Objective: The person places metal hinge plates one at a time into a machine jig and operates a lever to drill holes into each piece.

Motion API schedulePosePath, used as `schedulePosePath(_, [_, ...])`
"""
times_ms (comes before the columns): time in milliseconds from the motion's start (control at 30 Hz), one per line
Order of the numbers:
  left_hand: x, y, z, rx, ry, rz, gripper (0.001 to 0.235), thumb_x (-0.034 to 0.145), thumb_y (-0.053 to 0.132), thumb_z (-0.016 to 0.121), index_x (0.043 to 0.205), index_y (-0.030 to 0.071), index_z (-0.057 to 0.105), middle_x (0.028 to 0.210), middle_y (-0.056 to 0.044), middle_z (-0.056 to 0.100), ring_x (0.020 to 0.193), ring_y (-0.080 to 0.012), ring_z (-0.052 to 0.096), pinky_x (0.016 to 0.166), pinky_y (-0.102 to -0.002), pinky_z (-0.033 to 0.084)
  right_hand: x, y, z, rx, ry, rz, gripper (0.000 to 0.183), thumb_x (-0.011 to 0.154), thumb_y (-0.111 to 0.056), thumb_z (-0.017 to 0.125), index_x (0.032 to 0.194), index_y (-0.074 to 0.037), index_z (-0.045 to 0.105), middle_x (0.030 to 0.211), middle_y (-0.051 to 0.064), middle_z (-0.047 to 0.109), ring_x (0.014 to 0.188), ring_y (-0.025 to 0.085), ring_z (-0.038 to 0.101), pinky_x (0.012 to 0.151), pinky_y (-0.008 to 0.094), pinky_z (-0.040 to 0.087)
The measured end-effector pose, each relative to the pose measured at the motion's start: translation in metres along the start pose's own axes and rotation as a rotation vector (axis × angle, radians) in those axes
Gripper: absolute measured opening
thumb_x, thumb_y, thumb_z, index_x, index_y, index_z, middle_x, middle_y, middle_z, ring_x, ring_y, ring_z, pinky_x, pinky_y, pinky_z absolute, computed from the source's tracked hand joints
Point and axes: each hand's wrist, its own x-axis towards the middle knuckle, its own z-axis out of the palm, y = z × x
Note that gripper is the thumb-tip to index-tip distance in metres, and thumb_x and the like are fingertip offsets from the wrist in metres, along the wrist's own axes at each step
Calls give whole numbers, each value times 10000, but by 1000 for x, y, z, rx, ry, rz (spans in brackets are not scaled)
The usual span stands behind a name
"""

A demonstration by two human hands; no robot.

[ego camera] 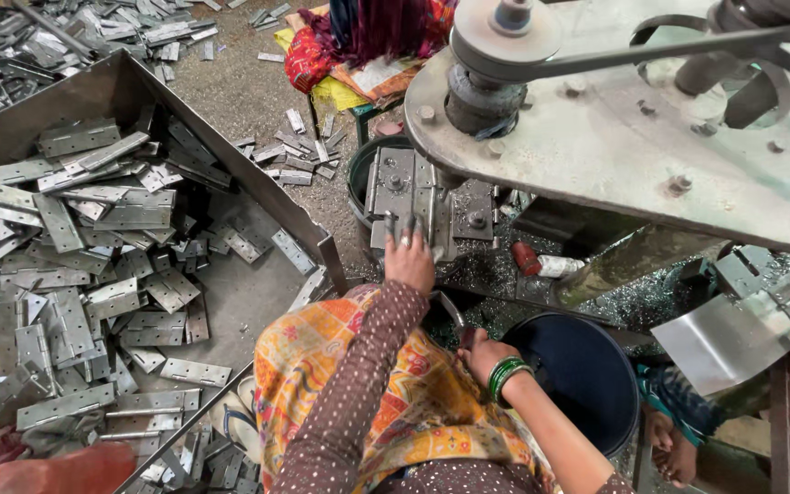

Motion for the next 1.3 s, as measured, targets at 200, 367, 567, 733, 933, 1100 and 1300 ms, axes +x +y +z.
schedulePosePath(200, [34,-1,11,50,-175,8,354,1003,214,469,1258,71,668,1488,-144,519,1396,-305,459,1183,-576,269,-3,-3,-3,-46,-24,33,553,1019,-527,464,1214,-10,446,1020,236,742,971,395,735,861,482,578])
schedulePosePath(367, [33,6,29,56,-148,-25,344,1042,208,446,1239,58,685,1486,-164,536,1346,-323,525,1186,-569,280,36,13,56,58,-223,58,721,1021,-553,410,1436,22,286,1276,335,593,1182,437,644,1021,478,513])
schedulePosePath(567, [18,3,14,-29,-159,-55,326,1008,190,490,1224,74,705,1474,-129,556,1459,-300,429,1230,-575,256,72,28,128,572,-19,69,657,1055,-521,150,1312,-171,642,1294,195,717,1269,395,624,1098,450,459])
schedulePosePath(733, [20,3,-5,-37,-178,-12,354,951,199,533,1238,58,685,1555,-167,423,1492,-325,291,1187,-618,189,37,21,65,245,-43,16,573,1039,-473,341,1397,-28,393,1216,295,650,1126,443,657,986,493,508])
schedulePosePath(933, [61,-4,-29,-73,-392,-56,265,988,214,555,1152,130,746,1694,-77,238,1568,-255,141,1235,-573,132,4,0,16,0,-105,34,583,1022,-497,434,1305,12,417,1106,246,729,1034,392,723,908,477,563])
schedulePosePath(1100, [53,0,-18,-121,-325,-64,276,1020,244,527,1175,140,731,1665,-66,288,1554,-266,177,1246,-591,120,61,12,93,426,-24,185,636,1079,-528,141,1532,-109,296,1448,295,475,1328,455,481,1113,498,386])
schedulePosePath(1300, [37,-5,-33,-122,-316,-21,257,981,228,558,1152,188,745,1623,-71,346,1548,-279,210,1241,-599,117,64,22,79,450,-167,-19,763,1016,-521,259,1544,12,120,1393,291,570,1296,400,578,1095,444,460])
